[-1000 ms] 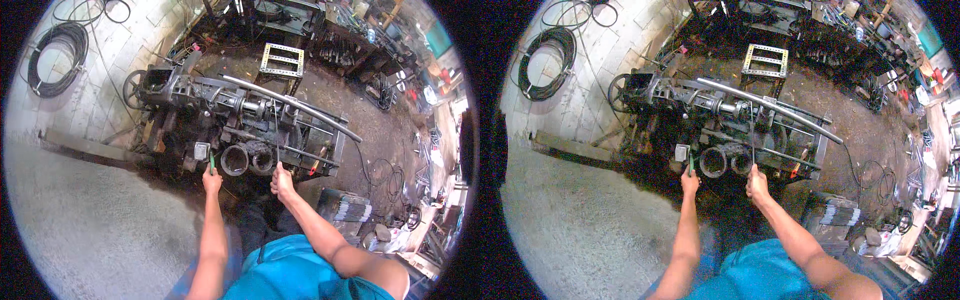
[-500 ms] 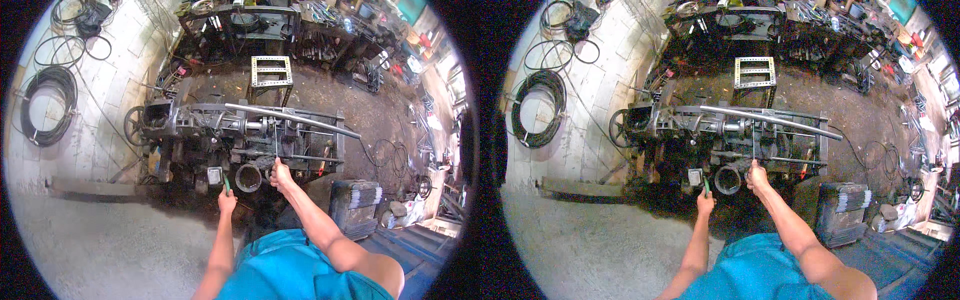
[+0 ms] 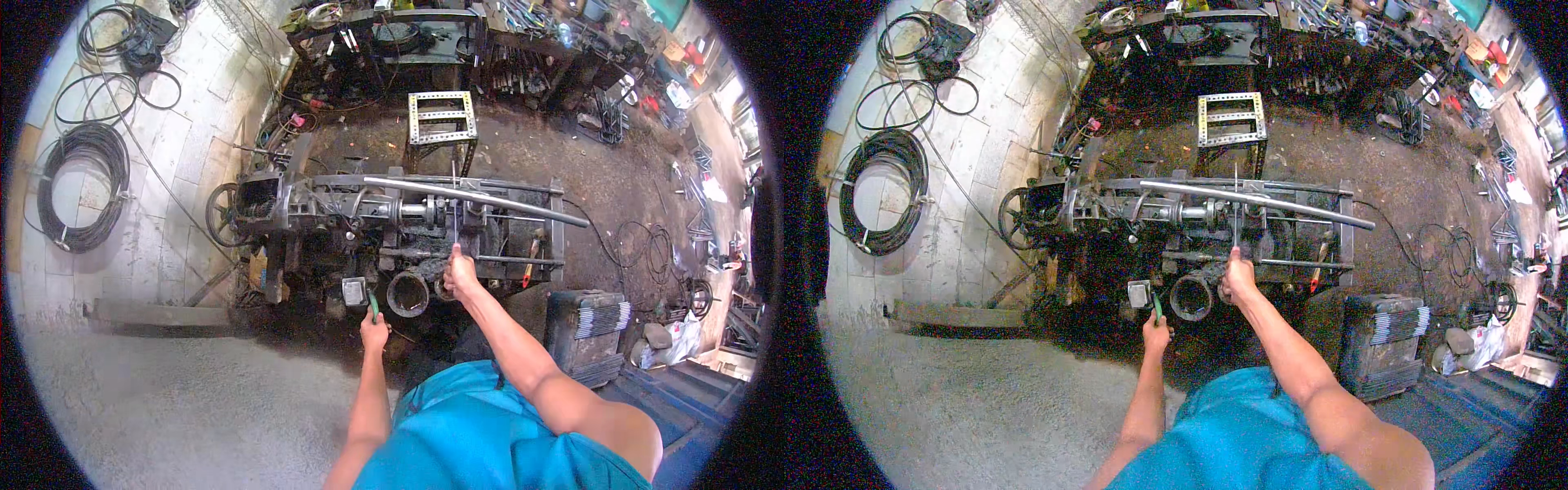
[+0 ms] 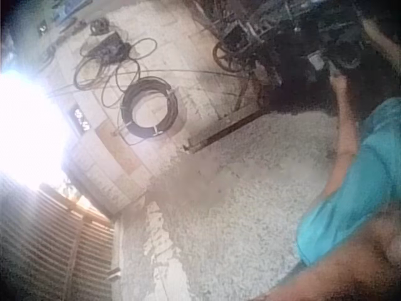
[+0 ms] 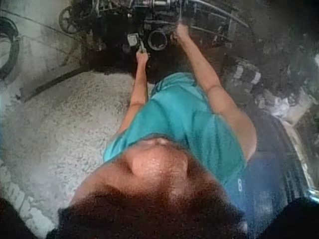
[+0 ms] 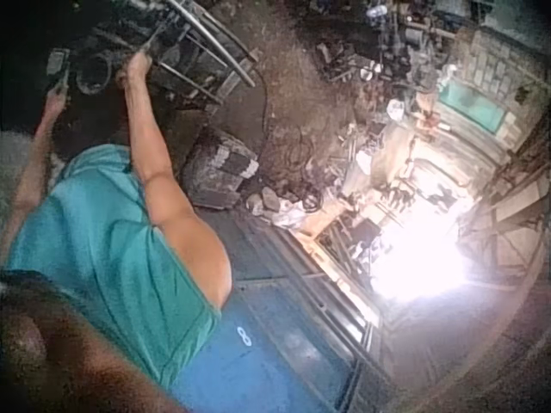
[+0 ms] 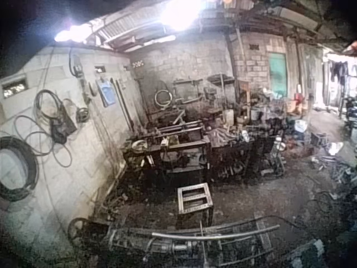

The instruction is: Bending a metal pipe using a manual or semi-automated bending machine.

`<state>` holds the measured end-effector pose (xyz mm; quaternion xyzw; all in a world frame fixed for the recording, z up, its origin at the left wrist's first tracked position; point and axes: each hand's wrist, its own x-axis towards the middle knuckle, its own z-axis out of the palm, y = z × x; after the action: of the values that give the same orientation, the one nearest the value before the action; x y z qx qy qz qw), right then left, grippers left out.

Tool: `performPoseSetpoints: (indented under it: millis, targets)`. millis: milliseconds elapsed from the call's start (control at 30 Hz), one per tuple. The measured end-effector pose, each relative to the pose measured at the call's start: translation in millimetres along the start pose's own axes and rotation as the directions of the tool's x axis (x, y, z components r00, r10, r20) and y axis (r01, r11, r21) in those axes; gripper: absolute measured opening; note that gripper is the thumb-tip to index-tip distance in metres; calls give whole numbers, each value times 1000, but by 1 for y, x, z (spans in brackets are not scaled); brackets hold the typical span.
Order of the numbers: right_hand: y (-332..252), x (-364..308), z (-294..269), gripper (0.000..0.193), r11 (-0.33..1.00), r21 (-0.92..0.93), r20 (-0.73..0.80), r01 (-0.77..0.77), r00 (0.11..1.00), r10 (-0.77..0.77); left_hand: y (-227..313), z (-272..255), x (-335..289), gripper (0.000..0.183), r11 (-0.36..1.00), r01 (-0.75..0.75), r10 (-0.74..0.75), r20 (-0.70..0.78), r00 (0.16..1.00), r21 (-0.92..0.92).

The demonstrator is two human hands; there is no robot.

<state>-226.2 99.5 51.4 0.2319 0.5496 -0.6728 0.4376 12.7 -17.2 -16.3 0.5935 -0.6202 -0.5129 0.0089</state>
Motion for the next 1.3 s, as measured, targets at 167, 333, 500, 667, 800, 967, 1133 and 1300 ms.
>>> performPoseSetpoints:
  millis: [167, 333, 500, 667, 800, 967, 1133, 1300]
  targets:
    - [-4, 6, -2, 51, 999, -19, 52, -44, 998, 45, 3, 4, -3, 45, 995, 1, -4, -35, 999, -98]
    - [-3, 8, -1, 49, 999, -26, 65, -47, 997, 49, 19, 4, -14, 46, 997, 43, -45, -23, 999, -68]
    - [-11, 11, 12, 49, 993, -50, 72, -106, 991, 109, 4, 5, -8, 46, 994, 40, -46, -49, 998, -105]
    - [-17, 22, 13, 45, 997, 68, -4, -24, 1000, 24, 11, 2, -8, 45, 995, 93, -94, -9, 996, -45]
    - [-12, 36, 11, 46, 998, -5, -37, -67, 997, 67, 9, 3, -9, 45, 996, 74, -74, 3, 997, -49]
    - [-17, 28, 14, 48, 998, -33, 13, -50, 999, 50, 1, -1, -9, 44, 999, 45, -45, -24, 999, 16]
    - [-21, 30, 14, 49, 996, -66, 8, -51, 999, 52, -2, 2, -5, 44, 998, 42, -43, -27, 999, -44]
    - [-17, 33, 22, 50, 975, -222, -114, -22, 993, -3, 2, 4, -8, 45, 997, 27, -29, -27, 999, -65]
